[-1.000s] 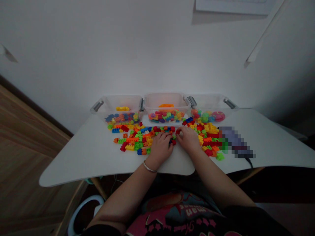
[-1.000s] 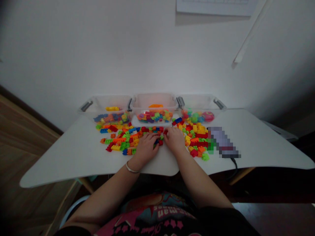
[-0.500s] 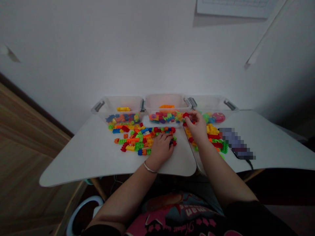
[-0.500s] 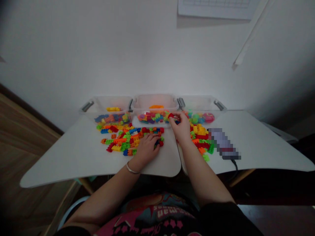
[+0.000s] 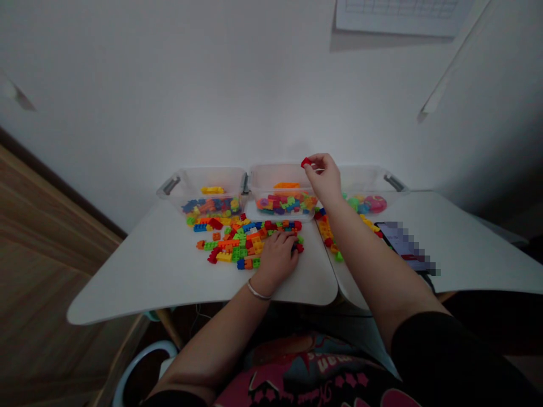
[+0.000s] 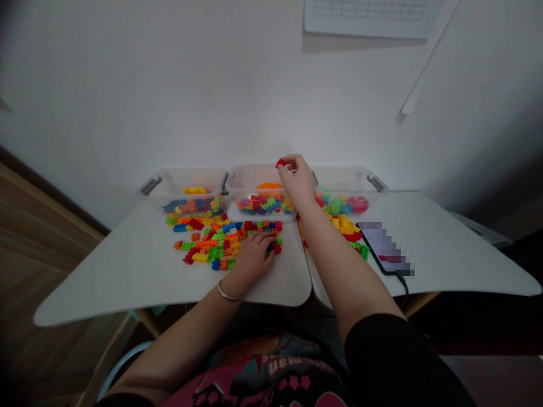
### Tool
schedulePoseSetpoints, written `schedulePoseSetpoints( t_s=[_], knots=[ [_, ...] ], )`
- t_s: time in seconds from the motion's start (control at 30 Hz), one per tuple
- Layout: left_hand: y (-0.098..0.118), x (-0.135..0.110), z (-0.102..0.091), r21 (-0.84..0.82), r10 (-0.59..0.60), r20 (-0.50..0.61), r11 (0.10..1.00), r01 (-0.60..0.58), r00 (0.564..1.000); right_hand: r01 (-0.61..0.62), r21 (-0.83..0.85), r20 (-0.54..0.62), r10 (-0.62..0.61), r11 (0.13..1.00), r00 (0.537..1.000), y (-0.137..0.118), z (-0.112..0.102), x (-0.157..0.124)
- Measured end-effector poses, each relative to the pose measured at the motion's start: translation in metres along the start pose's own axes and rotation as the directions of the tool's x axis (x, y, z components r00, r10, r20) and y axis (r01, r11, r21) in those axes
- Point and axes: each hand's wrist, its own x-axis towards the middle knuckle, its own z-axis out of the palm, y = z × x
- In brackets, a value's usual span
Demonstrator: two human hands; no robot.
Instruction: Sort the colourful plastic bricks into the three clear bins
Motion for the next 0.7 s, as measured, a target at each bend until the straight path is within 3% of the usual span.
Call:
schedulePoseSetpoints(
  t_s=[0.17,0.43,0.7],
  knots=[
    [0.000,0.000,0.000,-0.003,0.003,-0.004,1.000,-0.003,1.000,-0.007,-0.155,0.126,0.026,0.988,0.992,-0.007,0.015,0.003],
    [0.001,0.001,-0.002,-0.017,-0.005,0.006,1.000,0.006,1.000,-0.049,-0.434,0.263,0.179,0.900,0.948,-0.017,0.016,-0.006],
    [0.000,0.001,-0.002,-0.006,-0.001,0.003,1.000,0.001,1.000,-0.026,-0.387,0.285,0.146,0.922,0.947,-0.012,0.017,-0.003]
  ],
)
